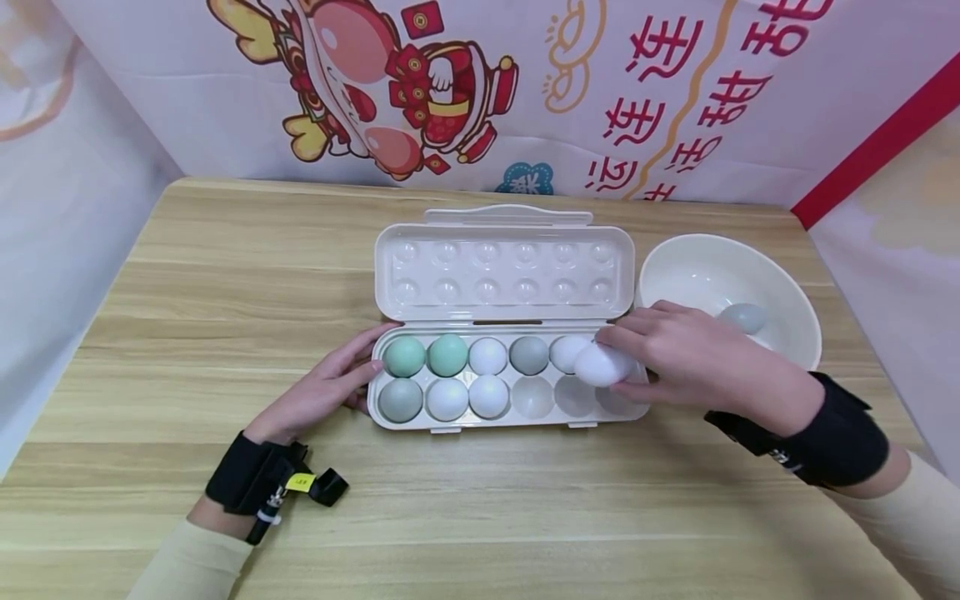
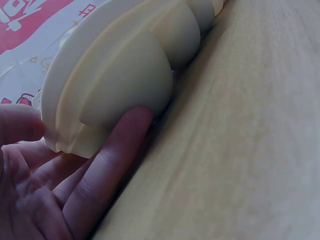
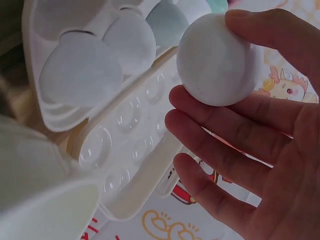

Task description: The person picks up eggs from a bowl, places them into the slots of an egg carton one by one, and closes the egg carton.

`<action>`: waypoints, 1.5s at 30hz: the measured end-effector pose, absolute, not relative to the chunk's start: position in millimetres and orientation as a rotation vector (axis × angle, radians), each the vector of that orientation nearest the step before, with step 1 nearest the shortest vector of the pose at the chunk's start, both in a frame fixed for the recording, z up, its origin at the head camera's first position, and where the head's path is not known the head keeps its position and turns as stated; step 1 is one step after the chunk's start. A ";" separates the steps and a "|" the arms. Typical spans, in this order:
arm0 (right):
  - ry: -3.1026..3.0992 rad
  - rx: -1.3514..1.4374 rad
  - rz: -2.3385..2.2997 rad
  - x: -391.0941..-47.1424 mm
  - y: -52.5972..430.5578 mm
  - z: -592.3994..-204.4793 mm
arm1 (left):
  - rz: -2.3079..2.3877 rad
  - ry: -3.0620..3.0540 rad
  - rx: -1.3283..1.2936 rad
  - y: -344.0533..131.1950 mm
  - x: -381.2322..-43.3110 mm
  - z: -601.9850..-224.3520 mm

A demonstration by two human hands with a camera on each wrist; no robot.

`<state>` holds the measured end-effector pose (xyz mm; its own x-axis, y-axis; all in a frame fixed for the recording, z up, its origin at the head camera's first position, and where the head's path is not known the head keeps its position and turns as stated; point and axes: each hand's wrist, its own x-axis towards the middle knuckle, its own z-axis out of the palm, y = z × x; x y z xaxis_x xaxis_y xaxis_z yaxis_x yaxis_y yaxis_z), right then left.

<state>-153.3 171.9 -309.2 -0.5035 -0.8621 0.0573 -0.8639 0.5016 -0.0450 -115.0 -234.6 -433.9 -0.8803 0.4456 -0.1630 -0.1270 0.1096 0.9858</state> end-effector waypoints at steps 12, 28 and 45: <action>-2.561 1.661 0.051 -151.2 151.9 -327.1 | 1.834 1.966 0.337 -234.5 -114.6 -435.1; -2.525 1.784 -0.071 -156.0 127.4 -336.8 | 1.828 1.960 0.324 -235.2 -114.9 -435.7; -2.430 1.876 -0.236 -154.7 105.6 -348.9 | 1.821 1.965 0.317 -234.1 -115.9 -435.5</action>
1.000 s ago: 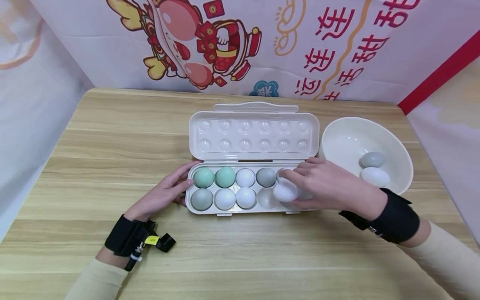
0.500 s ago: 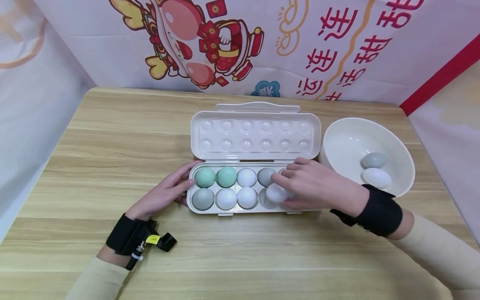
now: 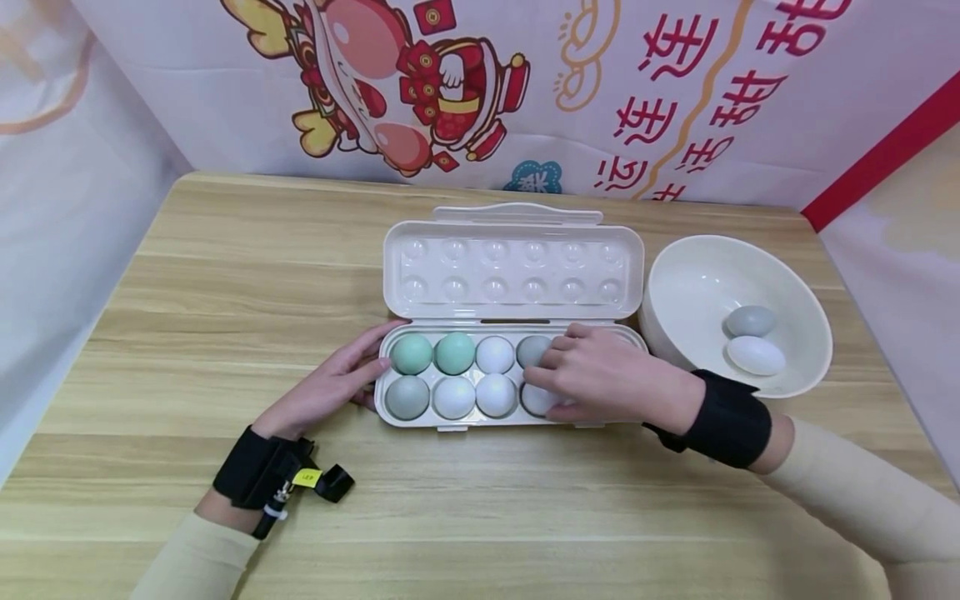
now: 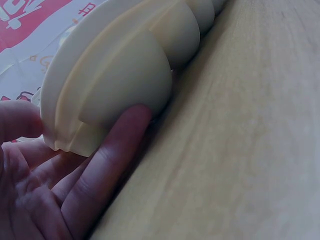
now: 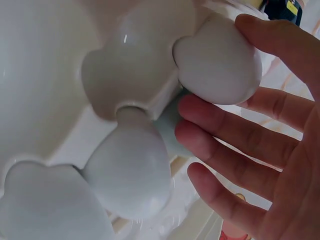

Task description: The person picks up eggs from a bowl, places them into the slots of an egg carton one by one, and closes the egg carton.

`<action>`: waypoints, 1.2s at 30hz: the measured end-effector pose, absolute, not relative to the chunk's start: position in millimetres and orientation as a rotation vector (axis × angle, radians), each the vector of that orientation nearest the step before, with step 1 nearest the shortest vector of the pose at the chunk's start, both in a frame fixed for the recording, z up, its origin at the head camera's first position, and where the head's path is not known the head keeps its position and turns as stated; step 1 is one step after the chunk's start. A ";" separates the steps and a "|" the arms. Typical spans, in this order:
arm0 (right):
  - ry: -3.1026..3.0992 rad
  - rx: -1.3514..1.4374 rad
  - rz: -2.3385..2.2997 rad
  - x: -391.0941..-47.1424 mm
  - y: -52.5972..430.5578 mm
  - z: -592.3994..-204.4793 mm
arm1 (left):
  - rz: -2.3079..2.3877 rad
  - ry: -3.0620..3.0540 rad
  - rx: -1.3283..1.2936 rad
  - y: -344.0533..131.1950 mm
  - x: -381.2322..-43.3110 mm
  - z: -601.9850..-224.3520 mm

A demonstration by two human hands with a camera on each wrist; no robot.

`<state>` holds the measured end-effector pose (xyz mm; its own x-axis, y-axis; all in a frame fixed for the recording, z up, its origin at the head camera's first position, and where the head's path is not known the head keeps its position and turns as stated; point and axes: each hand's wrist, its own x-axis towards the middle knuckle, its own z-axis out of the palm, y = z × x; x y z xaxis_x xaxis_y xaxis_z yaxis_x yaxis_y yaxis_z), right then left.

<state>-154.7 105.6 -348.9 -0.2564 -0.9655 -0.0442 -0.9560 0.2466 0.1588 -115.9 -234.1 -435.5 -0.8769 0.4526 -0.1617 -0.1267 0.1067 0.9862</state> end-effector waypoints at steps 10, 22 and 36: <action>-2.361 1.860 -0.240 -154.1 102.5 -354.1 | 1.829 1.962 0.324 -234.3 -115.6 -435.4; -2.362 1.829 -0.172 -151.8 109.8 -355.8 | 1.824 1.962 0.327 -235.1 -116.9 -435.2; -2.419 1.764 -0.099 -151.7 121.7 -350.4 | 1.811 1.973 0.327 -235.3 -117.7 -434.9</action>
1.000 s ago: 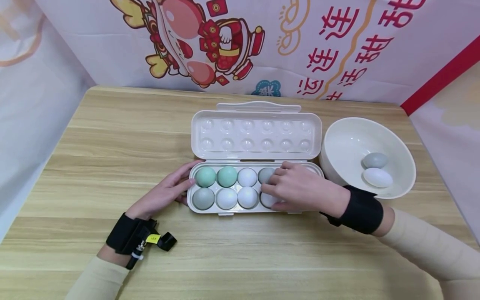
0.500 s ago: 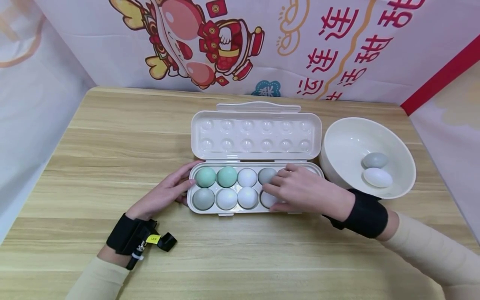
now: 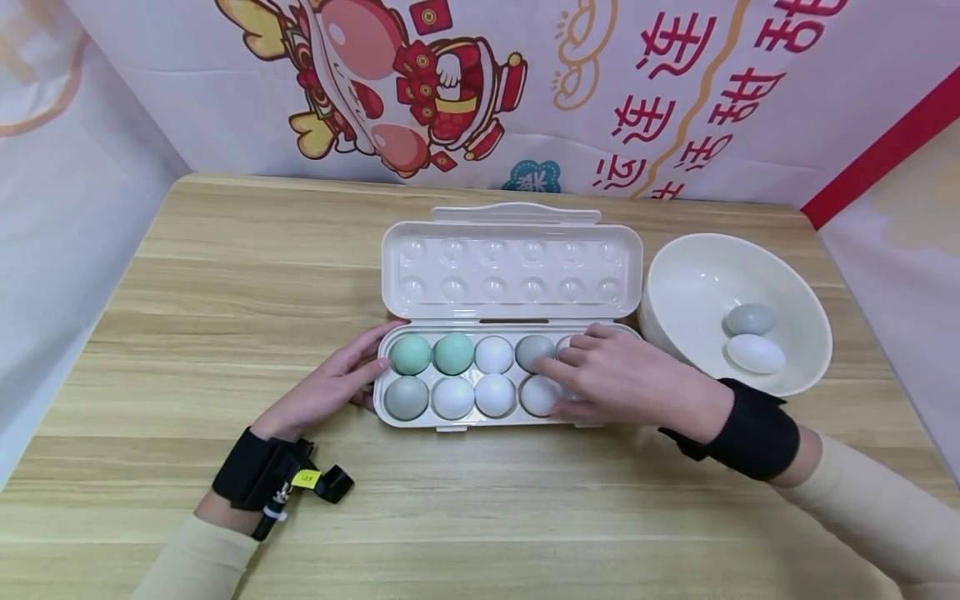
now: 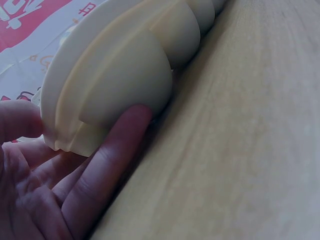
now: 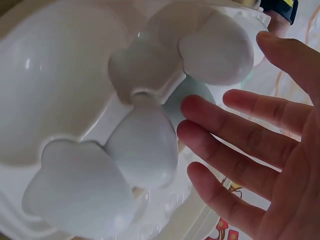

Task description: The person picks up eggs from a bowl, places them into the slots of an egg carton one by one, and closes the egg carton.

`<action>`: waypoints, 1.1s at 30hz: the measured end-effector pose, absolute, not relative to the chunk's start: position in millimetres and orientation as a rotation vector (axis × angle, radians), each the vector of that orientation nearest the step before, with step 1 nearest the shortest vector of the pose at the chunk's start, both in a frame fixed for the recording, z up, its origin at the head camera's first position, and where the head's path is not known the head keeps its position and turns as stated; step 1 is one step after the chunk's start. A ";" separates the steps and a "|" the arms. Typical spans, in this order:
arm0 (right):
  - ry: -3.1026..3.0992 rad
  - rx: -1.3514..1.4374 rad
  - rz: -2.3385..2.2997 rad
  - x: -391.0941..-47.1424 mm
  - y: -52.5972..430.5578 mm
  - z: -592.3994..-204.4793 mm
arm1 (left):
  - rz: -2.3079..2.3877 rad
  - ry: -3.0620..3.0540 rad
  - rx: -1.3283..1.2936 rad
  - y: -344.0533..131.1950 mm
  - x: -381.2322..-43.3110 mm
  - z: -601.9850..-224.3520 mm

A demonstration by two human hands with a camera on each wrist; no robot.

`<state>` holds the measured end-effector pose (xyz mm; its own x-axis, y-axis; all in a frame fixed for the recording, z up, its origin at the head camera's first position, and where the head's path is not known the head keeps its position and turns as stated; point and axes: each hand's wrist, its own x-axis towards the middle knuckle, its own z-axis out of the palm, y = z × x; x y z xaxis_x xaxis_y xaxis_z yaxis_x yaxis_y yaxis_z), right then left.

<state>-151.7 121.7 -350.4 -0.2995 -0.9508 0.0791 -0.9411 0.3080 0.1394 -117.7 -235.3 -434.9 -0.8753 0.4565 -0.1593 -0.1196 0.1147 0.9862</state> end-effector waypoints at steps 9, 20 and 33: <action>-2.422 1.749 0.002 -154.7 132.0 -347.5 | 1.819 1.964 0.332 -234.9 -117.3 -434.4; -2.476 1.686 0.061 -157.7 141.4 -339.6 | 1.812 1.972 0.326 -235.2 -117.1 -434.1; -2.585 1.580 0.037 -161.1 159.7 -323.1 | 1.798 1.995 0.325 -235.2 -116.9 -435.9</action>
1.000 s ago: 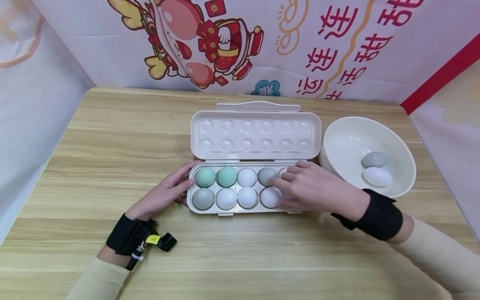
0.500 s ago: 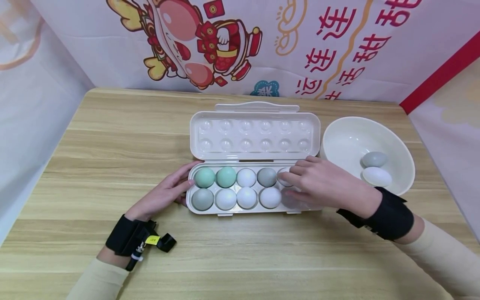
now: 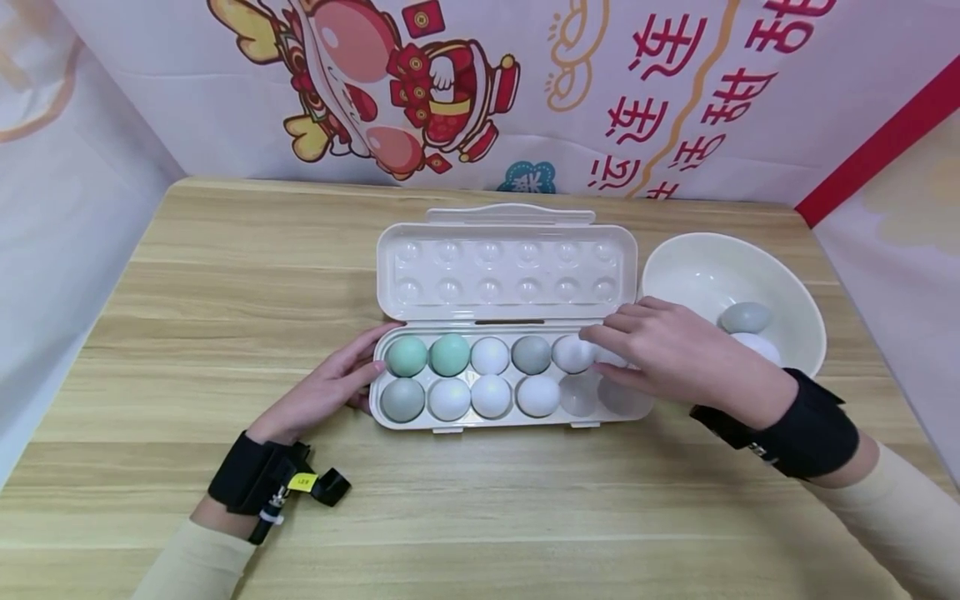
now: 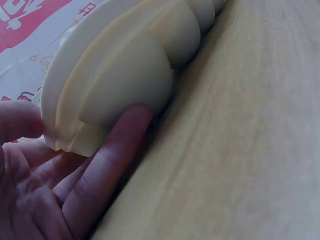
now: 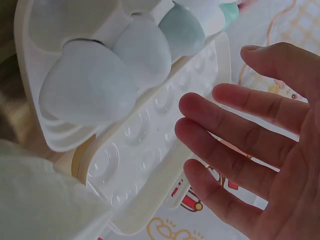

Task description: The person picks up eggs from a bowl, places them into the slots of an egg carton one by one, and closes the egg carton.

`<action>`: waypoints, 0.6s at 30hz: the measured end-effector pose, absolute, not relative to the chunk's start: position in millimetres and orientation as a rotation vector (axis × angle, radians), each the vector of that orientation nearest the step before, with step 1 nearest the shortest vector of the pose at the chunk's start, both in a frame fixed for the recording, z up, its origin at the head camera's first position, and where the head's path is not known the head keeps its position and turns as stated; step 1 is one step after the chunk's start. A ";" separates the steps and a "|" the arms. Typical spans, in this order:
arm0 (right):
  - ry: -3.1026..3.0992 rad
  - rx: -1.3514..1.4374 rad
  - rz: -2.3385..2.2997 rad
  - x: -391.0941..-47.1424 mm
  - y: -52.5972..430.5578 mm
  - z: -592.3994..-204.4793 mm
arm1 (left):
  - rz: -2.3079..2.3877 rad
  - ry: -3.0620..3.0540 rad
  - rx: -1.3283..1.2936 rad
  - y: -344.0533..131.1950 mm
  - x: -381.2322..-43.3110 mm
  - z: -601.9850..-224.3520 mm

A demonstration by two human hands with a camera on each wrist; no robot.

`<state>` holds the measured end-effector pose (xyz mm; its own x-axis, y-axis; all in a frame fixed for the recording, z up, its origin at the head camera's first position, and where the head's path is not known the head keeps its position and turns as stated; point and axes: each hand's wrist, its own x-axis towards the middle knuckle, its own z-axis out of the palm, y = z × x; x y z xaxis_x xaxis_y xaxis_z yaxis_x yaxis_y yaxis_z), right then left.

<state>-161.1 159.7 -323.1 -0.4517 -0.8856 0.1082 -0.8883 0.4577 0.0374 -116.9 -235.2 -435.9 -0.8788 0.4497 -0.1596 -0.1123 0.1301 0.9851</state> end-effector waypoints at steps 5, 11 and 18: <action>-2.618 1.546 0.033 -162.0 165.6 -318.1 | 1.787 2.002 0.313 -235.8 -116.2 -435.0; -2.676 1.485 0.056 -163.5 174.3 -310.8 | 1.787 2.005 0.321 -235.8 -116.1 -436.1; -2.660 1.424 0.093 -168.6 186.7 -307.7 | 1.785 2.004 0.305 -235.9 -115.9 -434.9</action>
<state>-168.6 186.7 -307.7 -0.5488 -0.8246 0.1372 -0.8322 0.5545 0.0037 -115.9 -235.9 -434.9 -0.8801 0.4416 -0.1743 -0.1221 0.1441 0.9820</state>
